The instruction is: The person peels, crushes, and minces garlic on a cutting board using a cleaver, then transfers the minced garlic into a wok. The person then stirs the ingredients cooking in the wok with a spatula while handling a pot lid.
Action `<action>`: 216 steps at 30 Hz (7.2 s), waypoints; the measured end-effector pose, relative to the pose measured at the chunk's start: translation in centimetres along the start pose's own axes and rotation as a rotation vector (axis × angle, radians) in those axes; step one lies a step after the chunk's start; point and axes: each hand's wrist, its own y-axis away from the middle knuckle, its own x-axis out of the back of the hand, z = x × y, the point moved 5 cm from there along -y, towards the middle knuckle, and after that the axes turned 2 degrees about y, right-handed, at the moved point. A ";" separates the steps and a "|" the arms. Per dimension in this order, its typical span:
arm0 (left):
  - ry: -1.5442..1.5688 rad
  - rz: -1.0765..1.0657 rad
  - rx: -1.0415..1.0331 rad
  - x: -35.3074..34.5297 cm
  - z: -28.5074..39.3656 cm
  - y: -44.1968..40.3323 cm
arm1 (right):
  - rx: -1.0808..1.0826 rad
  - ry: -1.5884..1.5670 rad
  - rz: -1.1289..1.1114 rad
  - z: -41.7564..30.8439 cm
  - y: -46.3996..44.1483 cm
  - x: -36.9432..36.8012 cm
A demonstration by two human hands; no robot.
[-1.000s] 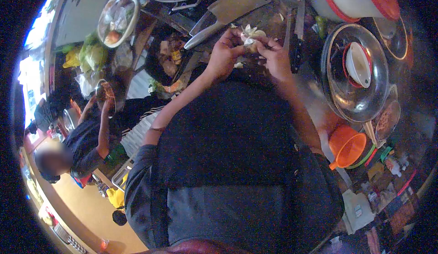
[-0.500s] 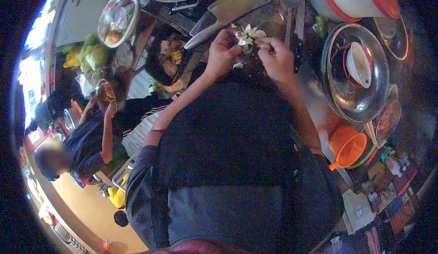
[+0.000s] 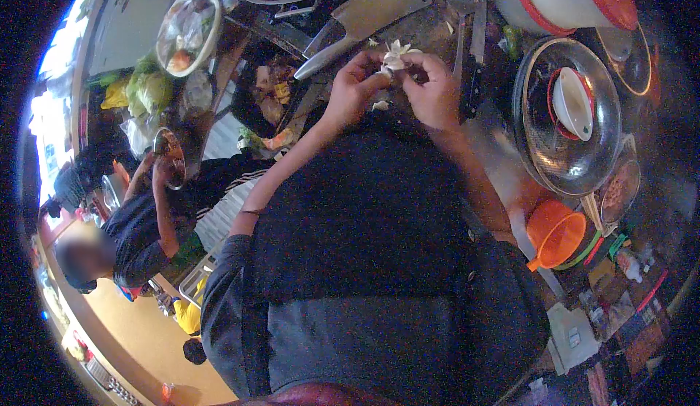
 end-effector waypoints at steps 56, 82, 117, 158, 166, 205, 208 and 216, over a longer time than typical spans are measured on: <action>-0.490 0.100 -0.318 -0.8 2.5 2.0 | -0.420 -0.546 -0.299 2.9 1.4 -0.3; -1.029 0.944 -0.261 23.8 8.6 4.9 | -0.019 0.221 -0.070 -0.9 -5.9 1.3; -0.931 -0.099 -0.334 -1.6 2.8 0.6 | 0.302 0.436 -0.145 -3.2 0.8 1.6; -1.255 0.240 0.106 5.2 7.3 4.7 | 0.111 0.374 0.049 3.7 -3.3 -0.6; -1.026 0.327 0.094 9.9 6.5 6.9 | 0.152 0.415 -0.010 0.7 -4.0 -1.7; -1.281 0.387 -0.171 5.7 7.4 7.2 | 0.233 0.151 0.114 -0.1 -0.7 -2.0; -1.347 0.299 -0.110 3.7 8.8 6.0 | 0.125 0.284 0.009 1.2 -0.1 -1.3; -1.475 0.099 -0.030 2.7 6.3 3.3 | 0.131 0.465 -0.016 2.7 -0.5 -2.6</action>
